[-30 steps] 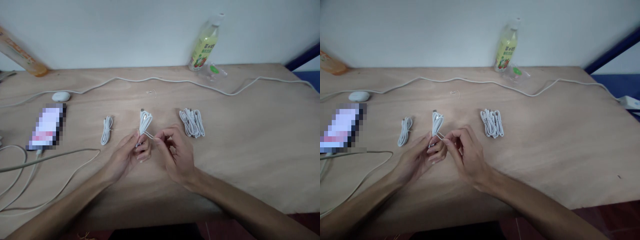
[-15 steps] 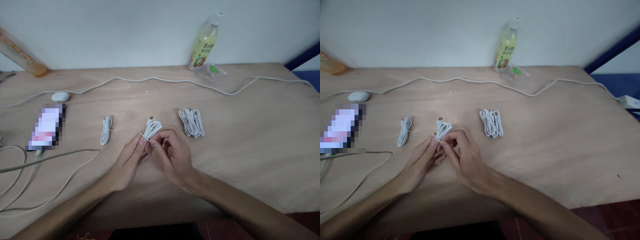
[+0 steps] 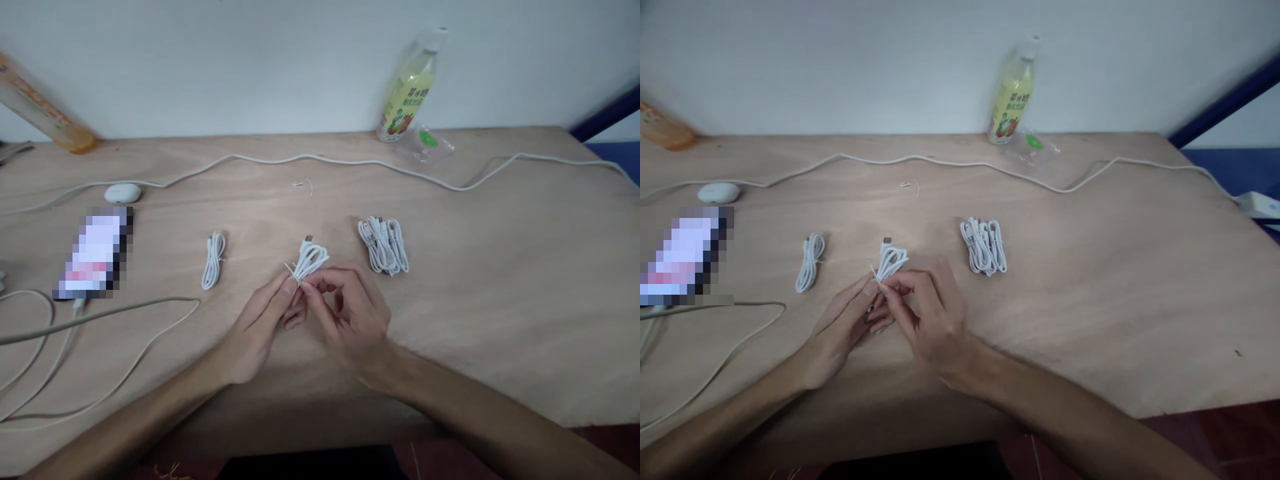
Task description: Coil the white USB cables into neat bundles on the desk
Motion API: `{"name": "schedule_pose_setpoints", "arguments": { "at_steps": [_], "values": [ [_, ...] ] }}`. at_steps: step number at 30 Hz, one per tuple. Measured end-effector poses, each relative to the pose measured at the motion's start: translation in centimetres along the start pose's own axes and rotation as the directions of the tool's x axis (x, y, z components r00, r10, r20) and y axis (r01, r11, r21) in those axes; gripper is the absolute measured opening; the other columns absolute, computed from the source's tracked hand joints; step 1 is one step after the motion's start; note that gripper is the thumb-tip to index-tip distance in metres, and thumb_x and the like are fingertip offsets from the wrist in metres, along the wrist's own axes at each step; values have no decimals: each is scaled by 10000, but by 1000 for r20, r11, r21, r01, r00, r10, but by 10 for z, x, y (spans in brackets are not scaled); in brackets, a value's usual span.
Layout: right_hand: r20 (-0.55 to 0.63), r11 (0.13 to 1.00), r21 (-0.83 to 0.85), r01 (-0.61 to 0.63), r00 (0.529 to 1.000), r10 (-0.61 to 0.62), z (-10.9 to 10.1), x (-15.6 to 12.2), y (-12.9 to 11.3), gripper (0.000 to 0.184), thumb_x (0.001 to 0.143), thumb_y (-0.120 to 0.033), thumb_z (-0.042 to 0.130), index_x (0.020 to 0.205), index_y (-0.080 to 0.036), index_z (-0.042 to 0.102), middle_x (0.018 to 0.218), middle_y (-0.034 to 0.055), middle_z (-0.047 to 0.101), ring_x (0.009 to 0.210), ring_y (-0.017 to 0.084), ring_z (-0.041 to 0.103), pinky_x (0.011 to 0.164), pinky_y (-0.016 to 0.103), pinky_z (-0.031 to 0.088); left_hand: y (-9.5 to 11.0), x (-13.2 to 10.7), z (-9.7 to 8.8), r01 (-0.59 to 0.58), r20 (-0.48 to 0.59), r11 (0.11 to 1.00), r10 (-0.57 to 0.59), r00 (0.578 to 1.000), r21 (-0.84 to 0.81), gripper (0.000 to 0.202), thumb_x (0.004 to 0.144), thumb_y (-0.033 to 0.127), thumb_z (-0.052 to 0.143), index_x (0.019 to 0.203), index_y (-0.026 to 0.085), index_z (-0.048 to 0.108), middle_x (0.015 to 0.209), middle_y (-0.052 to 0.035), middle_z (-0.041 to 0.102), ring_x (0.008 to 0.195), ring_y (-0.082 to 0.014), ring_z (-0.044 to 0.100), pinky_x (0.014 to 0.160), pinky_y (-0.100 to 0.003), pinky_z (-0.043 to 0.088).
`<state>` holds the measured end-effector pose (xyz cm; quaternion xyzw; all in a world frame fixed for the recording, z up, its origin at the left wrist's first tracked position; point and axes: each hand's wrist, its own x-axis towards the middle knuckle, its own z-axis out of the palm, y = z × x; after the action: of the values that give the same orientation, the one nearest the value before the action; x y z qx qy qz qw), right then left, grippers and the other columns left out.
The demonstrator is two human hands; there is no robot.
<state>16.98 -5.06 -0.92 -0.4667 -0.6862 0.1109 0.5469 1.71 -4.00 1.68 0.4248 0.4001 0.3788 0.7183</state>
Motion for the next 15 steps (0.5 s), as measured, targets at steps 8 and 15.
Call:
{"name": "schedule_pose_setpoints", "arguments": {
  "at_steps": [8, 15],
  "values": [
    [-38, 993, -58, 103, 994, -105, 1, 3, 3, 152, 1039, -125, 698, 1079, -267, 659, 898, 20, 749, 804, 200, 698, 622, 352, 557, -6, -1, -2, 13, -13, 1000, -13, 1000, -11, 466, 998, 623, 714, 821, 205, 610, 778, 9, 488, 726, -163, 443, 636, -281, 424],
    [-43, 975, -76, 208, 976, -211, 1, 7, 6, 187, 1033, -129, 701, 1128, -277, 637, 888, 28, 721, 789, 209, 685, 646, 357, 575, -3, 5, -3, 87, 55, 984, -80, 995, -155, 538, 904, 628, 822, 758, 197, 536, 701, 61, 380, 605, -101, 319, 535, -241, 280]
  ]
}}
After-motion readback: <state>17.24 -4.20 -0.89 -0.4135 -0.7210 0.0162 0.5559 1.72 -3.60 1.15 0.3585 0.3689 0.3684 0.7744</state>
